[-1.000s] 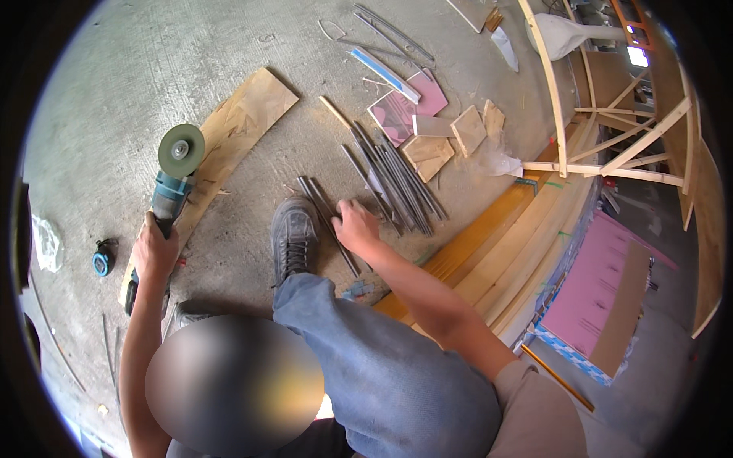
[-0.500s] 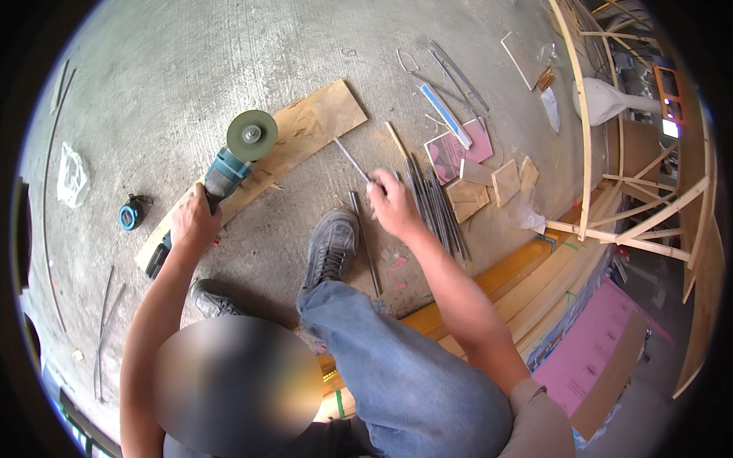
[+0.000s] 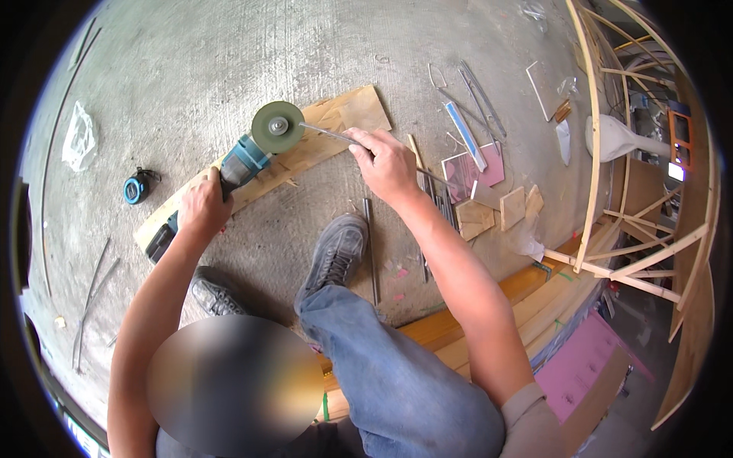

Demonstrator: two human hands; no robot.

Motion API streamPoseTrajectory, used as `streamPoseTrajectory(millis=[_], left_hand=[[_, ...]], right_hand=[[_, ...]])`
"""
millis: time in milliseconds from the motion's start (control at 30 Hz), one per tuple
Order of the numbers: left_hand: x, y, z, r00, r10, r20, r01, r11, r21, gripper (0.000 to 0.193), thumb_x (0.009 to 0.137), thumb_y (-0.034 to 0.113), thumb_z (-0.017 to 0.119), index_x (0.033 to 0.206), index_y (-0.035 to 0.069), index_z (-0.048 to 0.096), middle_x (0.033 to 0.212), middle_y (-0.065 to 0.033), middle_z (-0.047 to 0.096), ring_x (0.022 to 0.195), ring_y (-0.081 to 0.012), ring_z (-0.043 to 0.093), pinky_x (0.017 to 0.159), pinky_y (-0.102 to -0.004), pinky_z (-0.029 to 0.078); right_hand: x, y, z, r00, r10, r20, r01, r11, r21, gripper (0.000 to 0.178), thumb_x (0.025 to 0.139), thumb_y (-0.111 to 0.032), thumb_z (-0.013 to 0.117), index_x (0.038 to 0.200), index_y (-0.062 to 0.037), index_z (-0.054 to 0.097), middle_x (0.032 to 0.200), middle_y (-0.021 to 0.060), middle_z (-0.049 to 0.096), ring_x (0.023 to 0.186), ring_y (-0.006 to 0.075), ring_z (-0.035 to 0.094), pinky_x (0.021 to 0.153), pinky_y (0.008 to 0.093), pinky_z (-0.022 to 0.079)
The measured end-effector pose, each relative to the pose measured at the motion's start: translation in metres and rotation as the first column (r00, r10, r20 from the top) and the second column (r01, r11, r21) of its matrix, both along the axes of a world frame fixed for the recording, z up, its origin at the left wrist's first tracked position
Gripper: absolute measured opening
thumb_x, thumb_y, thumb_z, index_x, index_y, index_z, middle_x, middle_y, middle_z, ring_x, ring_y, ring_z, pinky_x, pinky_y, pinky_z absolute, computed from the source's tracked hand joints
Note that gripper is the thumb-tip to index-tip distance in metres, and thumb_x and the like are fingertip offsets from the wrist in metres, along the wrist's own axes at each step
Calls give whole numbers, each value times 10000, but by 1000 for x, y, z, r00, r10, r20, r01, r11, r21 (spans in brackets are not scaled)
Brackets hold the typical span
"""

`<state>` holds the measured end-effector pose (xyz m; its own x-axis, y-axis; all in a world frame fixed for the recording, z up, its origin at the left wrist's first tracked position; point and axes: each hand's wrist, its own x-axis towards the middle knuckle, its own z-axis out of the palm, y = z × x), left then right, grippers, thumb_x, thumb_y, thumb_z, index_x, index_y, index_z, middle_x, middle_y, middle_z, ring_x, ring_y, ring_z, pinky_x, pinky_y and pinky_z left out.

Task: The person sits on the floor and uses a handheld angle grinder to smooth the ends of thin metal rods. They repeatedly pick up rods from a pile, hold them against the spinning disc, and place the finished pieces back down.

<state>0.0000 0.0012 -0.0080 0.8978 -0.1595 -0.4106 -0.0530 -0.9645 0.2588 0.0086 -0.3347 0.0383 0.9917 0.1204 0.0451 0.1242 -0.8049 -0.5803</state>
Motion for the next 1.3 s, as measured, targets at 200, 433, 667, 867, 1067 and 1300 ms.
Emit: streamPoseTrajectory(millis=[200,433,667,867,1067,1300], left_hand=[[-1,-2,-1,1000,-16,20,16,1000,-2,369,842,252,666,1070,13,501,973,-247,659,918,-430,663,813,-510,519],[-1,-1,0,1000,-18,21,18,1000,-1,378,844,261,668,1075,12,503,961,-244,662,900,-424,668,803,-502,525],[1,-6,7,1000,-21,-7,21,1000,14,327,833,214,664,1049,9,529,951,-227,674,903,-394,677,817,-469,537],[-1,-2,8,999,-28,26,28,1000,4,323,823,194,667,1053,5,543,942,-225,676,891,-388,681,801,-466,544],[-1,-2,6,997,-41,59,42,999,-10,323,822,175,664,1069,0,547,937,-222,679,876,-387,686,784,-461,550],[1,-5,11,1000,19,-16,-19,1000,2,352,817,215,675,1068,13,534,956,-211,670,952,-389,654,834,-480,518]], right_hand=[[6,3,-2,986,55,157,-39,994,-101,186,876,-122,695,1053,-145,749,897,53,680,765,273,683,632,380,547],[8,2,-1,963,126,237,-70,971,-229,198,844,-95,697,1016,-178,752,846,28,635,727,257,672,596,387,548],[10,2,10,968,176,177,-120,949,-290,204,854,-100,668,1032,-174,737,859,26,628,776,264,677,613,399,558],[12,7,12,953,232,195,-164,936,-312,180,867,-108,669,1028,-153,734,854,26,636,759,257,676,599,386,551],[12,6,14,951,255,173,-187,923,-336,169,892,-131,674,1050,-149,732,876,33,654,732,264,679,583,376,537],[12,6,16,964,253,82,-216,924,-315,180,915,-144,649,1078,-127,722,921,59,681,747,291,694,617,382,560]])
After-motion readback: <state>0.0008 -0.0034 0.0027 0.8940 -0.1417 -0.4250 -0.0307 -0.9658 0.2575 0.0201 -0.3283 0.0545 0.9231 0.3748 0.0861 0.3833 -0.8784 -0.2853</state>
